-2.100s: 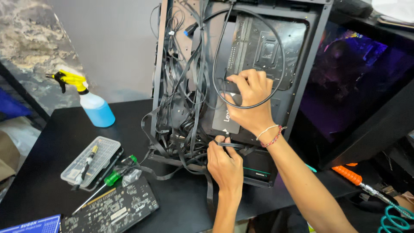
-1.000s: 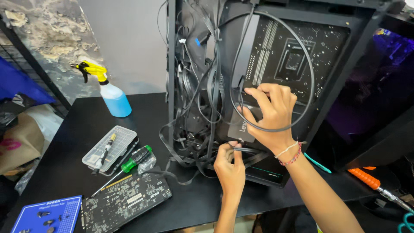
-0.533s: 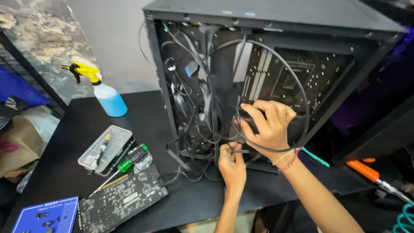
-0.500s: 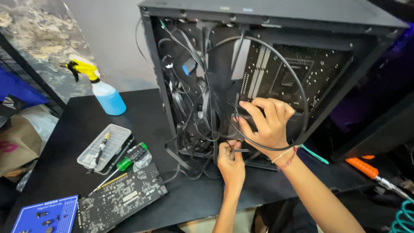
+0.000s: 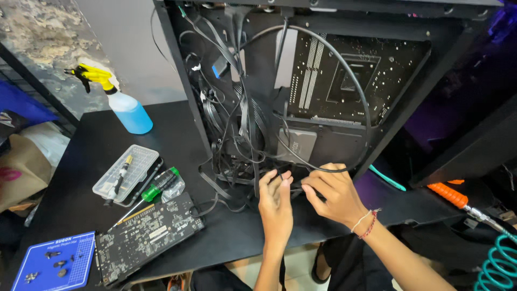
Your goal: The person organizes and bundles a large cluster of black cables inside an open computer case using zip ties. They gather the wires, wrap a tie around them, and pull it tight to secure the bundle.
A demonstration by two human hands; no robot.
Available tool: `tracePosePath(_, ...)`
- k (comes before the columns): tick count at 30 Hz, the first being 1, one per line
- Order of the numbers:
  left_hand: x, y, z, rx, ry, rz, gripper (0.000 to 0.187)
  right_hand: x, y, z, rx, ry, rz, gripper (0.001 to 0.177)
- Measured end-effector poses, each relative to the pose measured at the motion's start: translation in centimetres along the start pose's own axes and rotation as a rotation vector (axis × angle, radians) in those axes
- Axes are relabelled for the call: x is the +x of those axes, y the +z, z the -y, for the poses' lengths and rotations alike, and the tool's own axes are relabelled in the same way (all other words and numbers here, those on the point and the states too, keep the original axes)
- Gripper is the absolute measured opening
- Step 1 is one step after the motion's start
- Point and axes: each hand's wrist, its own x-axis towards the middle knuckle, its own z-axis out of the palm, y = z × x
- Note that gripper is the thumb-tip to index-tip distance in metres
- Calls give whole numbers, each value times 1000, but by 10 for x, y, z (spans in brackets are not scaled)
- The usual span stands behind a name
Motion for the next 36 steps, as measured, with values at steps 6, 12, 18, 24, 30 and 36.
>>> tracePosePath(6,9,-15,20,506,122,-39,28,-33,5,-2,156,96,137,17)
tracePosePath(12,10,-17,12,561,154,28,35,-43,8,0,83,231,34,43)
tracePosePath(18,11,-18,-2,463,-20,138,55,-47,9,-1,153,370,1,40)
tracePosePath(24,16,-11,19,508,9,41,60,-47,11,-1,133,418,-37,35)
tracePosePath(30,12,-6,21,424,158,12,55,-43,11,-2,161,519,-169,24)
tracePosePath(36,7,-12,22,-33,-62,-25,44,-36,-1,-5,241,304,4,12)
